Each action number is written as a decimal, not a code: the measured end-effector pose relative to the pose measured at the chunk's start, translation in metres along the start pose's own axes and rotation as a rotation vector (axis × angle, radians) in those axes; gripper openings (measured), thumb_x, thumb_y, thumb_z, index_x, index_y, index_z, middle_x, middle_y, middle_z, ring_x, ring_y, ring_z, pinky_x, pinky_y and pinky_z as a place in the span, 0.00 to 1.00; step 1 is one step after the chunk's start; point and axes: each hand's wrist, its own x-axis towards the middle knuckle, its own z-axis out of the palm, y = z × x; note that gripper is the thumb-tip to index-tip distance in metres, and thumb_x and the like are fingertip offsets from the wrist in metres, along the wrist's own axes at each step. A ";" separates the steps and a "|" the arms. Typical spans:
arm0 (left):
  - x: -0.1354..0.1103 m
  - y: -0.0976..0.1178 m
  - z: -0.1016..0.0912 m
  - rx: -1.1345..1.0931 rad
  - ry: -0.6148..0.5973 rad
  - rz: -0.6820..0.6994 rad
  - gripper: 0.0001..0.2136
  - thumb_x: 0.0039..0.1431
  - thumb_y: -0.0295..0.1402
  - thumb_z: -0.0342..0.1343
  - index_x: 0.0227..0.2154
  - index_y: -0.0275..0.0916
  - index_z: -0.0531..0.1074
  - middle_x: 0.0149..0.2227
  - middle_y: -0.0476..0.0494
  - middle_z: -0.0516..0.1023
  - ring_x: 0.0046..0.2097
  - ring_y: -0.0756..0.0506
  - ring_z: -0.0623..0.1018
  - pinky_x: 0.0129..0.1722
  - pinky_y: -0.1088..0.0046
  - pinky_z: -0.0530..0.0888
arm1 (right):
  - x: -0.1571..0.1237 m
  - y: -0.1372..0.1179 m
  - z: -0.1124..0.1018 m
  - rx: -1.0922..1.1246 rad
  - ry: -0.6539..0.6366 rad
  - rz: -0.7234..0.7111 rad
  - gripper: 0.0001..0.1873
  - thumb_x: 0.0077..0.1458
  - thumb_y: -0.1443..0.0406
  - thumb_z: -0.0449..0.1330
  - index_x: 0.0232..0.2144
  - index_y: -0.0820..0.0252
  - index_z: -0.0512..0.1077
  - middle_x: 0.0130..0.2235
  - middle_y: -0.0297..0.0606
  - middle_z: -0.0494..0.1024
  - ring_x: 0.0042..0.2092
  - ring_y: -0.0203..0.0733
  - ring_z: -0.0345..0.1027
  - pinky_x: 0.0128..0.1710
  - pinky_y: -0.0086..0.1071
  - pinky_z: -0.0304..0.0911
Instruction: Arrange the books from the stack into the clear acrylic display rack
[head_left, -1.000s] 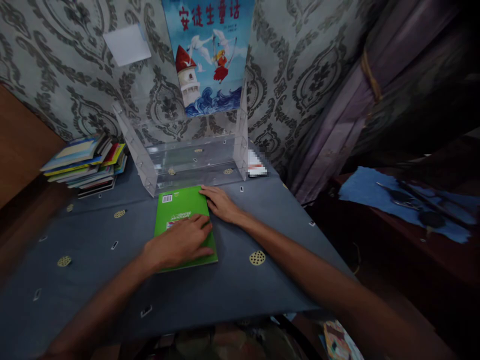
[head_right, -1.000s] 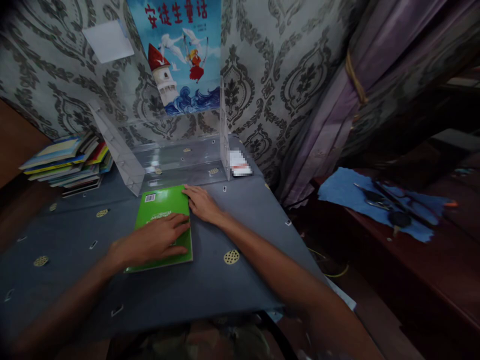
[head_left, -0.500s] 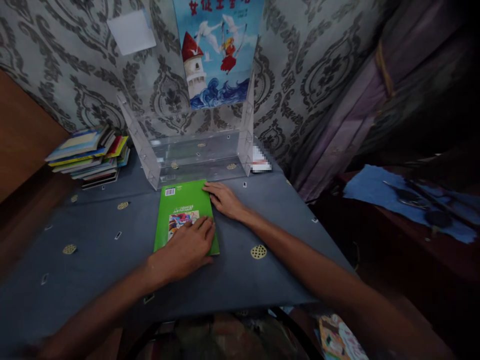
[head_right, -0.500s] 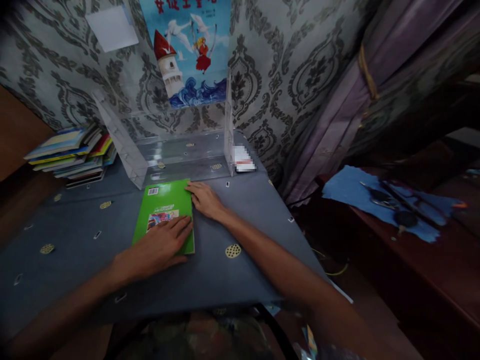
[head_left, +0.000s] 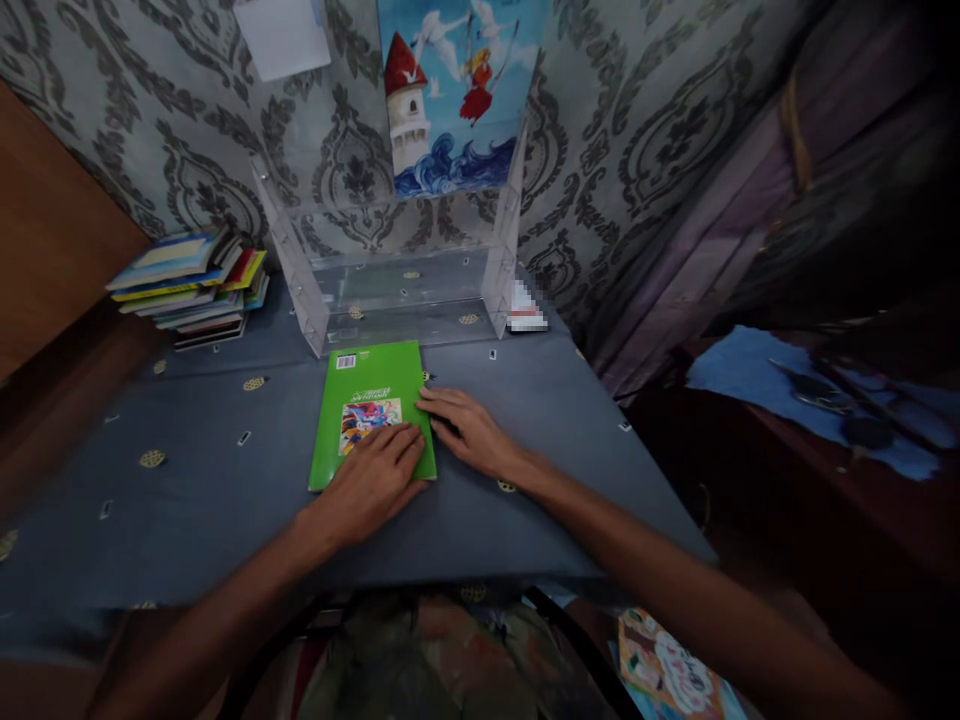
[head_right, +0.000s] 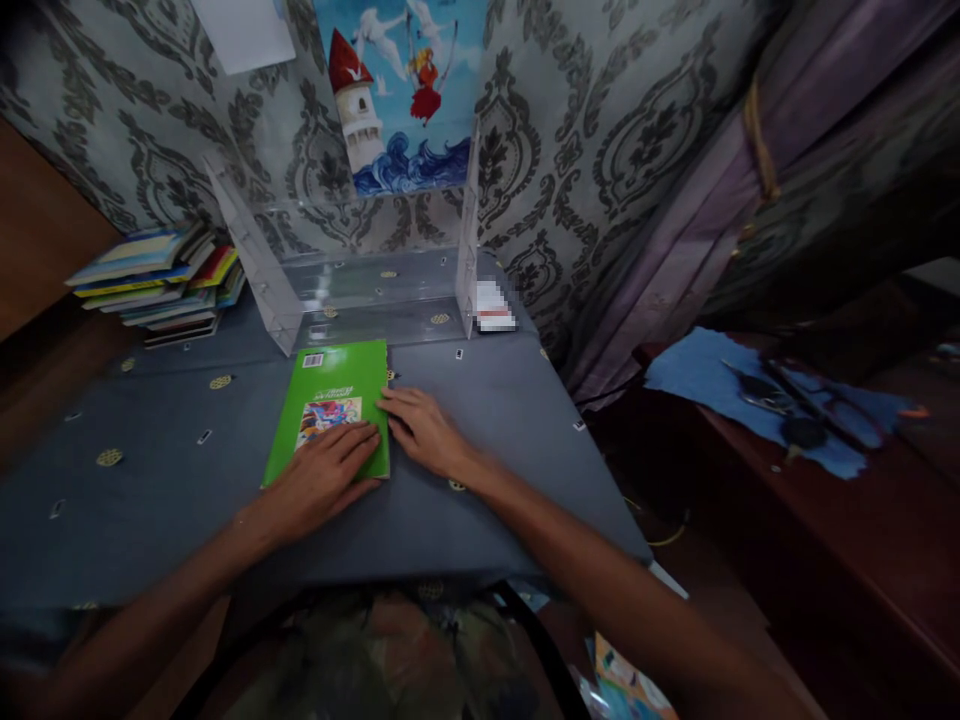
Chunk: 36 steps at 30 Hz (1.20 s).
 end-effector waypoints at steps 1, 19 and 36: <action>-0.001 0.001 0.001 0.000 0.017 -0.005 0.19 0.70 0.41 0.46 0.54 0.31 0.67 0.56 0.33 0.74 0.59 0.39 0.72 0.58 0.59 0.69 | -0.005 -0.005 -0.002 0.002 -0.004 -0.004 0.19 0.61 0.71 0.55 0.54 0.57 0.73 0.57 0.46 0.75 0.59 0.47 0.68 0.60 0.50 0.63; -0.011 0.007 0.021 0.033 0.098 -0.022 0.19 0.73 0.35 0.39 0.57 0.31 0.67 0.56 0.30 0.74 0.62 0.39 0.70 0.61 0.54 0.68 | -0.036 -0.042 -0.021 0.203 -0.042 -0.042 0.17 0.62 0.69 0.54 0.51 0.55 0.76 0.51 0.46 0.79 0.53 0.46 0.73 0.53 0.47 0.69; -0.014 0.008 0.023 0.017 0.101 -0.044 0.19 0.72 0.37 0.42 0.58 0.32 0.65 0.58 0.30 0.73 0.63 0.39 0.69 0.62 0.54 0.67 | -0.041 -0.043 -0.021 -0.007 -0.108 -0.140 0.15 0.58 0.70 0.56 0.43 0.56 0.79 0.54 0.47 0.77 0.53 0.49 0.72 0.53 0.48 0.68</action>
